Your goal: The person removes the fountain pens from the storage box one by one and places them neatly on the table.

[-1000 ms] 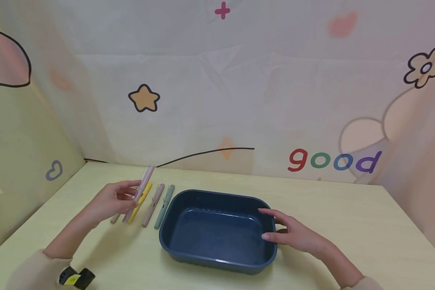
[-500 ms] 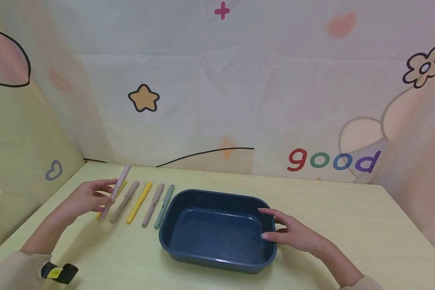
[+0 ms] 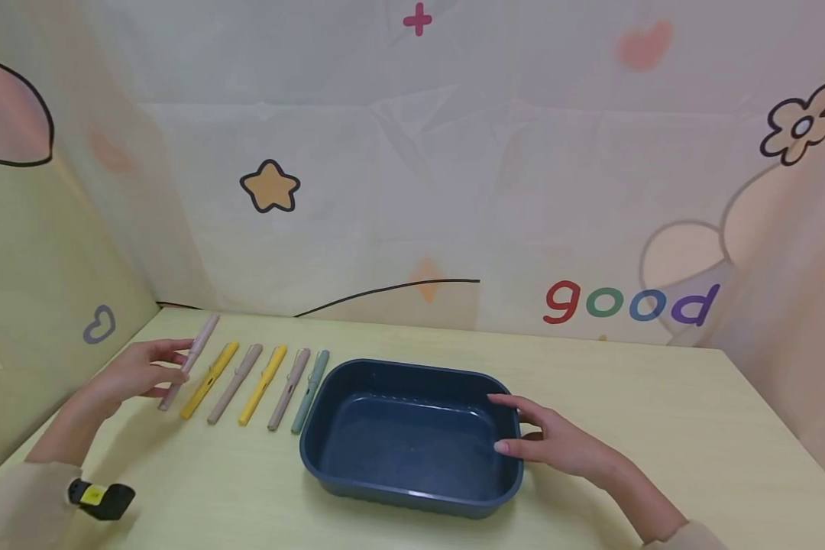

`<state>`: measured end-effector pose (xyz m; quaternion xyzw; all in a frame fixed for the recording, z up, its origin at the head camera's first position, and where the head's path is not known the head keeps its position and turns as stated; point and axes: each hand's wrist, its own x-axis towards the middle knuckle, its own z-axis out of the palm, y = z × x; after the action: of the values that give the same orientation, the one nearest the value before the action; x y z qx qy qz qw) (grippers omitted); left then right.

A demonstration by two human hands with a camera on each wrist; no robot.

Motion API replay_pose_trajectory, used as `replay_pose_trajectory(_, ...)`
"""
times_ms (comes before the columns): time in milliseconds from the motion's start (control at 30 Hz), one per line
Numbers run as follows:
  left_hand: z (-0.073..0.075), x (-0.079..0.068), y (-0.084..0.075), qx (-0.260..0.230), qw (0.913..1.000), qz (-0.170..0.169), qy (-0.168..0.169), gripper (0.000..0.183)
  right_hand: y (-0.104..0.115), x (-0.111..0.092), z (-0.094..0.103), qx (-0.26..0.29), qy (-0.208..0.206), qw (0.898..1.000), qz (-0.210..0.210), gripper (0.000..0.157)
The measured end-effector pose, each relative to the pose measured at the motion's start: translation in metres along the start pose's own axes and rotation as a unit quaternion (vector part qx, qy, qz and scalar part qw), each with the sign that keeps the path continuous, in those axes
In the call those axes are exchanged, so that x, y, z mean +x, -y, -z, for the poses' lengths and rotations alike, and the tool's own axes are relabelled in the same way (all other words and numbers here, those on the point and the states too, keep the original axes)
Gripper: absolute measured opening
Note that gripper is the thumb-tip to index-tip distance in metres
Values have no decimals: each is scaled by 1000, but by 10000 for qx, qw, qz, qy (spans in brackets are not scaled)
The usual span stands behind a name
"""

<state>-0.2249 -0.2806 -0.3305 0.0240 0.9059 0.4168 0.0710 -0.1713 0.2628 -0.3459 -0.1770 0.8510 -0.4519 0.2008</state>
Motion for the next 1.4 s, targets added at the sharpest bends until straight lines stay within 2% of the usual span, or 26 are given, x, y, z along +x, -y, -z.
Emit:
replay_pose_trajectory(300, 7, 10, 19, 137, 9992, 361, 92, 60, 0, 0, 1, -31, 22, 10000, 81, 63)
replay_pose_trajectory(767, 3, 24, 29, 238, 9970, 722, 162, 62, 2, -2, 0, -41, 10, 10000, -66, 64)
replay_pose_trajectory(1400, 1, 31, 41, 407, 9957, 815, 188, 62, 2, 0, 0, 42, 15, 10000, -69, 64)
